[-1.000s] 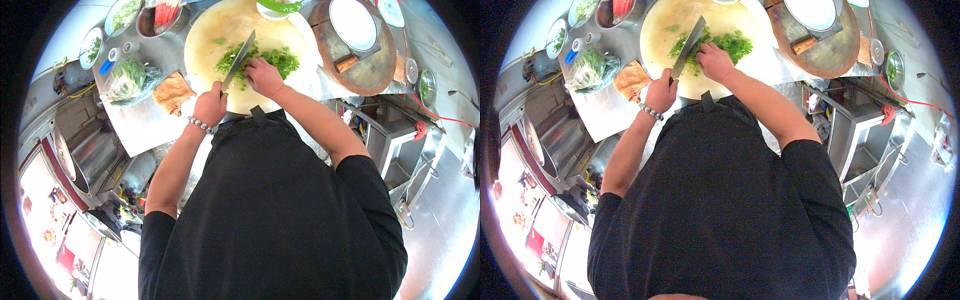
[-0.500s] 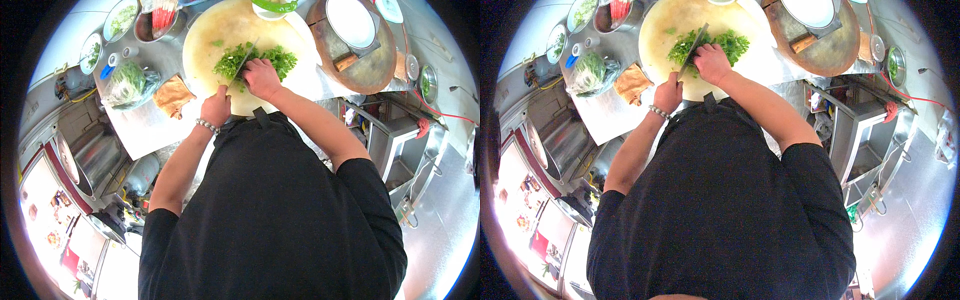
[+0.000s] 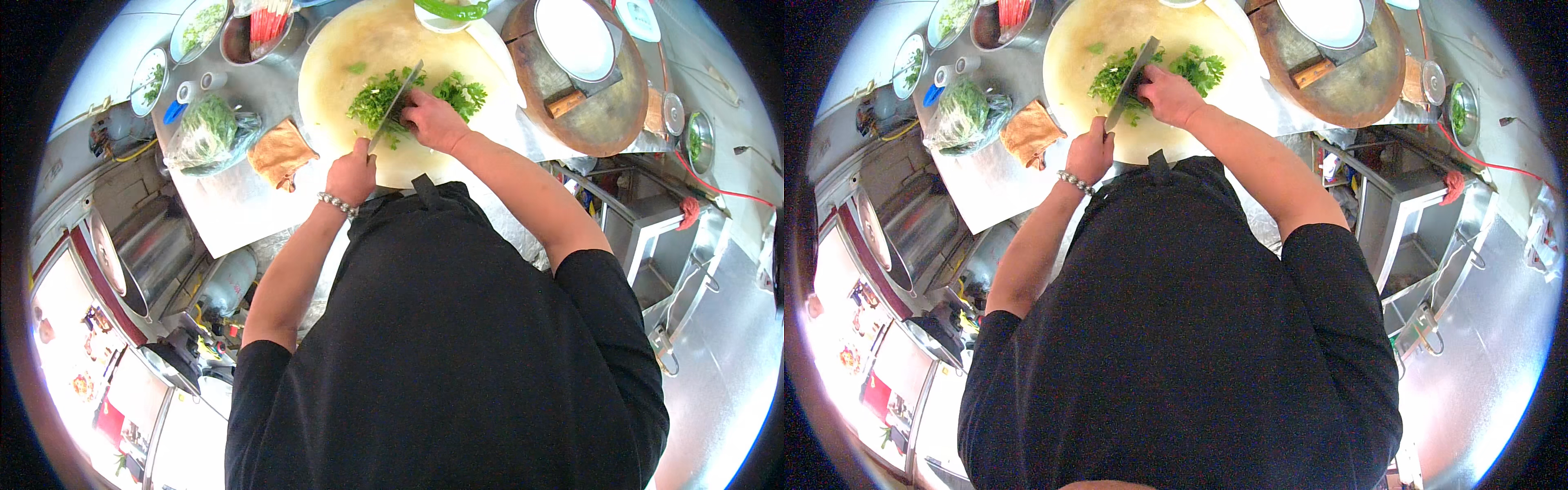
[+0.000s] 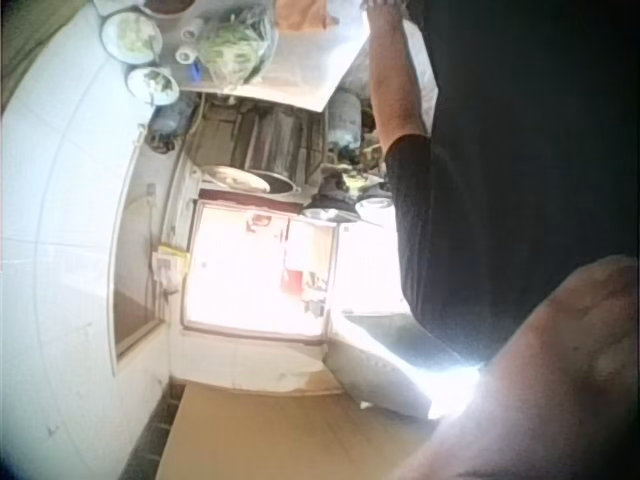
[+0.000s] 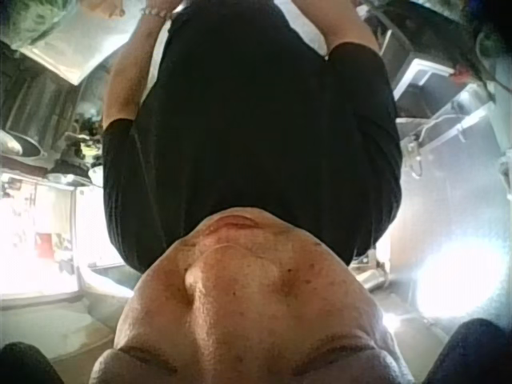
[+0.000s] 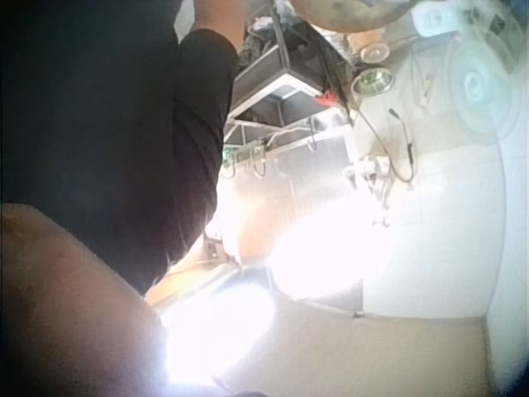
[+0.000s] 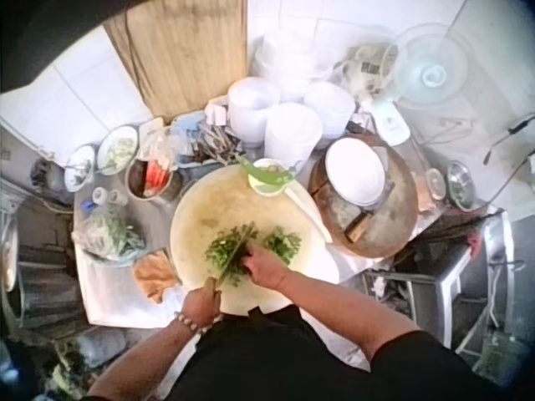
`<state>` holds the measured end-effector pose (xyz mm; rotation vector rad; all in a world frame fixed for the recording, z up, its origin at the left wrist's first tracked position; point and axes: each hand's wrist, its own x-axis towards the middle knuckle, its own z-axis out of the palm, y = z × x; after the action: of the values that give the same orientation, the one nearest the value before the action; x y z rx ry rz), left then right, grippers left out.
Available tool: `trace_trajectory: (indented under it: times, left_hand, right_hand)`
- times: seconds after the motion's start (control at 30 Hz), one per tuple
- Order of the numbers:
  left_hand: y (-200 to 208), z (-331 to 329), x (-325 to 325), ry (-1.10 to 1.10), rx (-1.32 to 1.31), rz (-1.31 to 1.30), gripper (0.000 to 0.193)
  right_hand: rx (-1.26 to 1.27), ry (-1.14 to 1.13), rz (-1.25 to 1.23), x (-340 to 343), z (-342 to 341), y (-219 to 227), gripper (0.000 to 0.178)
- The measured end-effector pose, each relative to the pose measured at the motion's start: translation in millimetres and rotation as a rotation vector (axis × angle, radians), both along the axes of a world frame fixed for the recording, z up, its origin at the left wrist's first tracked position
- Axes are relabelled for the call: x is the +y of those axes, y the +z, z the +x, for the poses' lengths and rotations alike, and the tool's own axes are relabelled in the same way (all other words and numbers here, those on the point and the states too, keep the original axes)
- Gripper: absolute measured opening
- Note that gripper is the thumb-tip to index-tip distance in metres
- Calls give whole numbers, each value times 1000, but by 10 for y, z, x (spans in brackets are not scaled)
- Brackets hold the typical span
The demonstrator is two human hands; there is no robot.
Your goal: The person washes a bowl and rinses green leafy vegetables in a sink, then chops the greens on a cutting board with a cleaver and transfers them into a bowl. The person also handles a plastic bag of vegetables and places a plate on a shelf.
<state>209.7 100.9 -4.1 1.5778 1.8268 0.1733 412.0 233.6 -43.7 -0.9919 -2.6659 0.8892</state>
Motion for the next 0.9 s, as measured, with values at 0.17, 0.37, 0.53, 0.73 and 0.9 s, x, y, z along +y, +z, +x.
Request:
trace_trajectory:
  times: [0.17, 0.37, 0.53, 0.73, 0.9]
  left_hand:
    - [523, 11, 191, -51, 27, -29, 26]
    - [60, 118, 90, -43, 65, -60, 29]
    - [113, 81, 118, -31, -2, -9, 27]
    - [487, 121, 288, -130, 45, -107, 27]
    - [-80, 157, 70, -14, 12, -2, 28]
  right_hand:
    - [99, -38, -61, -10, 56, 24, 9]
    - [34, -18, 27, 19, 50, -132, 9]
    - [-89, 118, 208, -22, 61, 286, 16]
    - [65, 71, 12, 5, 178, 61, 23]
    - [101, 35, 20, 16, 167, -20, 18]
